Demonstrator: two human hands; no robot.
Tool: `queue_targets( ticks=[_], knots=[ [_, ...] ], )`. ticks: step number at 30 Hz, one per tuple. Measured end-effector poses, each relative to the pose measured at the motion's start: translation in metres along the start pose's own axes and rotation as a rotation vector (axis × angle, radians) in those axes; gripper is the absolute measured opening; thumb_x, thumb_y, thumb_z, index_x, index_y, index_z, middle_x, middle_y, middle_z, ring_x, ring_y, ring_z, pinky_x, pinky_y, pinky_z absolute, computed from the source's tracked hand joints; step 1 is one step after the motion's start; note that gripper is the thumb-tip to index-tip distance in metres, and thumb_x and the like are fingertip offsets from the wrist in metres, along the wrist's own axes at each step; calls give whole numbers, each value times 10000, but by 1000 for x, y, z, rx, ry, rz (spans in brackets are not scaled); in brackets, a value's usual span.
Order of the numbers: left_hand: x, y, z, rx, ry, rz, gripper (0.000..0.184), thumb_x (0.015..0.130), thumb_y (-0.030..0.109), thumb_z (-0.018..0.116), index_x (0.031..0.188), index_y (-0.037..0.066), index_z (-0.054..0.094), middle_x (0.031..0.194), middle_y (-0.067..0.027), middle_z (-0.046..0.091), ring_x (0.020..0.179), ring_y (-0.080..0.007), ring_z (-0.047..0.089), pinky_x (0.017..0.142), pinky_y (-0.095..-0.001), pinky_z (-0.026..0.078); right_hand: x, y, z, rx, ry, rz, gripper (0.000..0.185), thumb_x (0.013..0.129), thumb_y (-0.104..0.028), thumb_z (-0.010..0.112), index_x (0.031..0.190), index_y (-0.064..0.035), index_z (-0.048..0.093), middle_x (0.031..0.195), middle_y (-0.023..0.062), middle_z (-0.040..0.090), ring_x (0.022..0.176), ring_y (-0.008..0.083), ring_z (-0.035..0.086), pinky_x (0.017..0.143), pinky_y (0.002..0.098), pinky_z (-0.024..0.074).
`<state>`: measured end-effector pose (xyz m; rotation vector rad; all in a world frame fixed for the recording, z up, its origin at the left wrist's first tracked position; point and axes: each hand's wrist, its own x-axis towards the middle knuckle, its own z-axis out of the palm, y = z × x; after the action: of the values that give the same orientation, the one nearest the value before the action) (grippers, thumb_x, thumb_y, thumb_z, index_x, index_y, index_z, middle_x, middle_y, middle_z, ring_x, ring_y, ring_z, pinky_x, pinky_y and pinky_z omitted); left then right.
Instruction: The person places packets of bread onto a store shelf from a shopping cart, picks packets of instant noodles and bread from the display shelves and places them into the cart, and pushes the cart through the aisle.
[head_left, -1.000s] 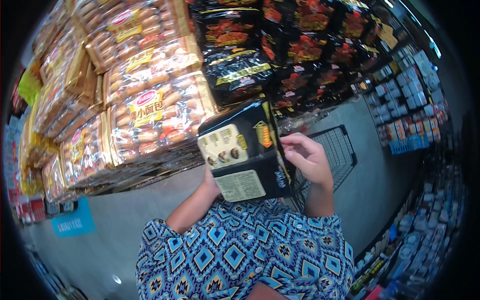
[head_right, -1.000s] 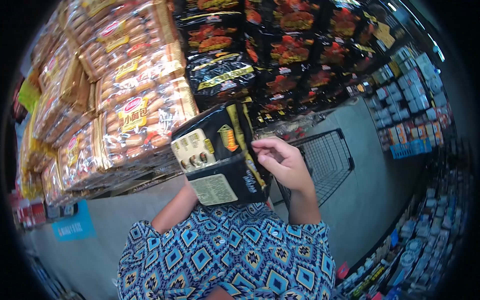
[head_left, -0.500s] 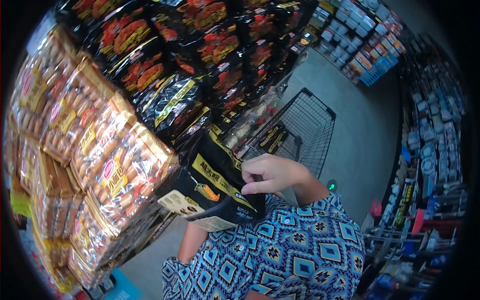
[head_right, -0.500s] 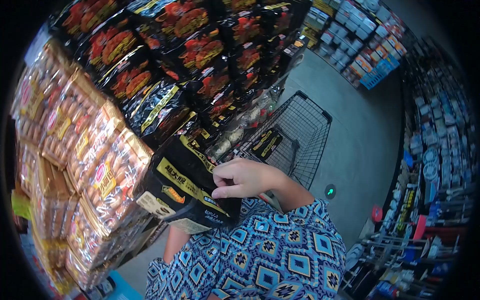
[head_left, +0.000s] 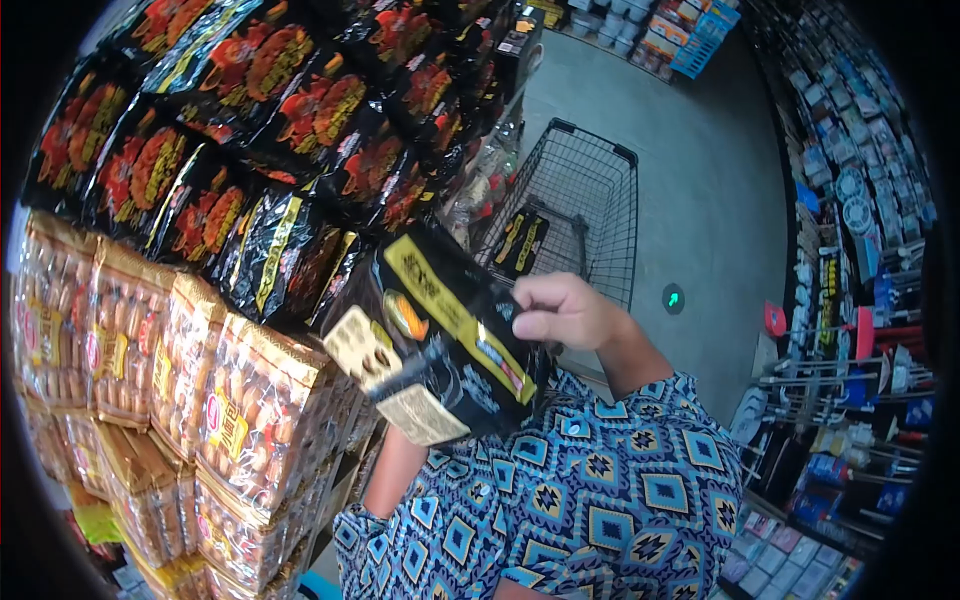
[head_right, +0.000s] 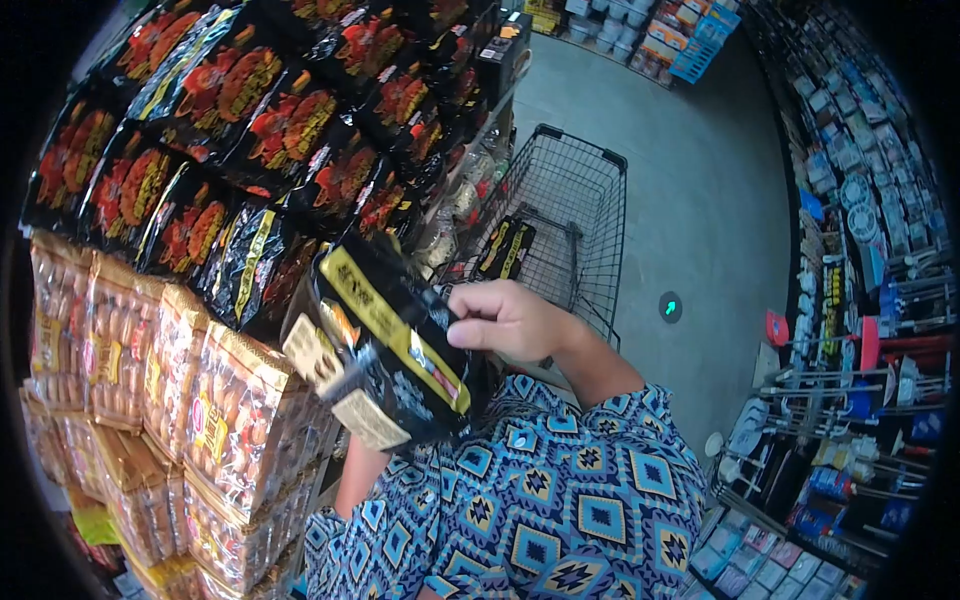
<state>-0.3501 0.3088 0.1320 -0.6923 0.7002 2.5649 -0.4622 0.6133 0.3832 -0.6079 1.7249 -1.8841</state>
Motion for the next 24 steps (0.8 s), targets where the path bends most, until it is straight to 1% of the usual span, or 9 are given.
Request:
queue_targets(
  ticks=[4,5,8,12,14,17,20,22,24],
  knots=[
    [54,0,23,43,60,-11,526,950,470,398,1294,82,487,1221,-94,578,1054,-220,600,885,-393,507,0,35,-20,271,251,-79,187,915,-220,584,798,-99,502,690,-81,499,582,-1,447,500,164,364],
    [17,19,126,60,100,70,434,976,362,401,1265,57,511,1181,-72,598,1003,-176,618,823,-361,530,-3,17,-23,274,320,19,174,915,-227,579,805,-111,510,688,-82,512,563,-1,455,493,158,367],
    [27,26,167,484,14,191,424,976,291,444,1306,25,444,1175,-125,580,1004,-213,599,870,-337,480,-2,30,-57,169,517,84,184,916,-233,571,787,-124,498,677,-79,503,556,1,446,489,165,362],
    [28,32,121,479,-36,101,389,961,320,479,1183,2,508,1018,-138,625,906,-241,620,824,-368,503,3,76,-124,-154,716,157,220,909,-197,558,751,-93,446,644,-77,410,571,19,395,489,228,346],
    [23,32,87,451,55,69,360,967,309,468,1155,6,524,972,-127,639,875,-233,631,805,-362,508,2,134,-173,-417,793,192,232,899,-202,556,770,-45,444,619,6,447,555,128,455,517,313,380],
    [23,19,36,403,229,3,337,967,323,462,1103,27,547,909,-102,649,847,-221,634,777,-351,511,-1,179,-216,-782,887,375,220,874,-206,555,843,-3,479,732,220,540,706,418,540,632,457,425],
    [25,-3,-19,410,486,-126,340,965,320,455,1157,48,528,927,-103,642,802,-210,636,727,-327,512,-13,244,-259,-868,920,586,224,874,-221,541,864,0,509,871,249,595,863,440,570,725,496,444],
    [26,-23,-66,484,564,-227,371,956,327,467,1194,45,507,972,-107,631,794,-205,630,701,-320,511,-19,294,-285,-897,970,528,218,865,-219,568,838,-9,519,778,216,590,783,412,573,671,465,438],
    [20,-37,-88,574,630,-302,383,952,331,473,1206,46,500,983,-107,628,792,-203,627,686,-316,508,-20,324,-302,-911,949,744,219,856,-221,573,846,-4,544,817,229,606,820,417,584,697,473,450]
  ],
)
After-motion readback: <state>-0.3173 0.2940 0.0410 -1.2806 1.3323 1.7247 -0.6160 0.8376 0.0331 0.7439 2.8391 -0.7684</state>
